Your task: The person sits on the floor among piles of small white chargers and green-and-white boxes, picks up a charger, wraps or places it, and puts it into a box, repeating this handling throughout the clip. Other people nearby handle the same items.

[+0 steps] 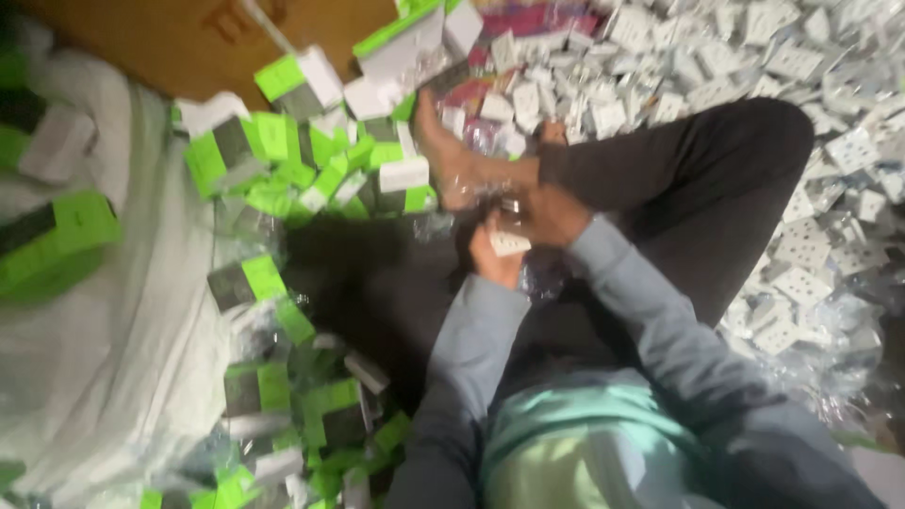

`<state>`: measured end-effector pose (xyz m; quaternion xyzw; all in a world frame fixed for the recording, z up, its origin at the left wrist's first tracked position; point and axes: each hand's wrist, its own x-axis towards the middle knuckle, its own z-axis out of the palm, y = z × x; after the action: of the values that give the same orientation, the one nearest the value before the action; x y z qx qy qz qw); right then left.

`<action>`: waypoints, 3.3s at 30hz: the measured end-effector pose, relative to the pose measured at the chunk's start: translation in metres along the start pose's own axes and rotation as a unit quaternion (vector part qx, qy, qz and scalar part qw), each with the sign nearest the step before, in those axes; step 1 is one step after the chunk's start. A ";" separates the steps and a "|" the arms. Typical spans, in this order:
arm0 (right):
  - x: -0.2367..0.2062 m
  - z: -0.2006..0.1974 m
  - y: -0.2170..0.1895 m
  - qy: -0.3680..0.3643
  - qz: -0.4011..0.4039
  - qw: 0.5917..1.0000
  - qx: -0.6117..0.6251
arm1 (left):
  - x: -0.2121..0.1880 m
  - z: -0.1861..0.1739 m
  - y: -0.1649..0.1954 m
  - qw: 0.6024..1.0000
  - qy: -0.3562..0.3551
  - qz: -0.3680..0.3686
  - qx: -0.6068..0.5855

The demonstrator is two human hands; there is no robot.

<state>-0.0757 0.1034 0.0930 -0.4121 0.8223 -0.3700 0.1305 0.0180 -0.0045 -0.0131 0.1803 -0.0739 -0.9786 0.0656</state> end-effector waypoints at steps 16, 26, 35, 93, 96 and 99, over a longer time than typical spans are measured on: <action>-0.084 -0.208 0.100 0.474 0.089 0.876 0.001 | -0.001 -0.008 0.019 0.976 -0.006 -0.023 0.215; -0.235 -0.149 0.164 0.339 0.473 0.766 -0.274 | 0.000 -0.011 0.019 0.970 0.010 -0.018 0.240; -0.235 -0.129 0.162 0.281 0.512 0.785 -0.206 | 0.004 -0.004 0.018 0.969 0.028 -0.019 0.247; -0.094 0.016 -0.036 0.170 0.080 0.979 -0.073 | -0.011 -0.006 -0.013 0.879 0.027 0.162 0.447; -0.094 0.014 -0.039 0.169 0.061 0.979 -0.098 | -0.010 -0.008 -0.017 0.839 0.042 0.201 0.505; -0.095 0.016 -0.039 0.137 0.091 0.976 -0.144 | -0.010 -0.009 -0.020 0.822 0.044 0.233 0.518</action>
<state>0.0148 0.1542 0.1014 -0.2953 0.9111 -0.2871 -0.0114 0.0288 0.0159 -0.0217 0.2078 -0.6065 -0.7430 0.1923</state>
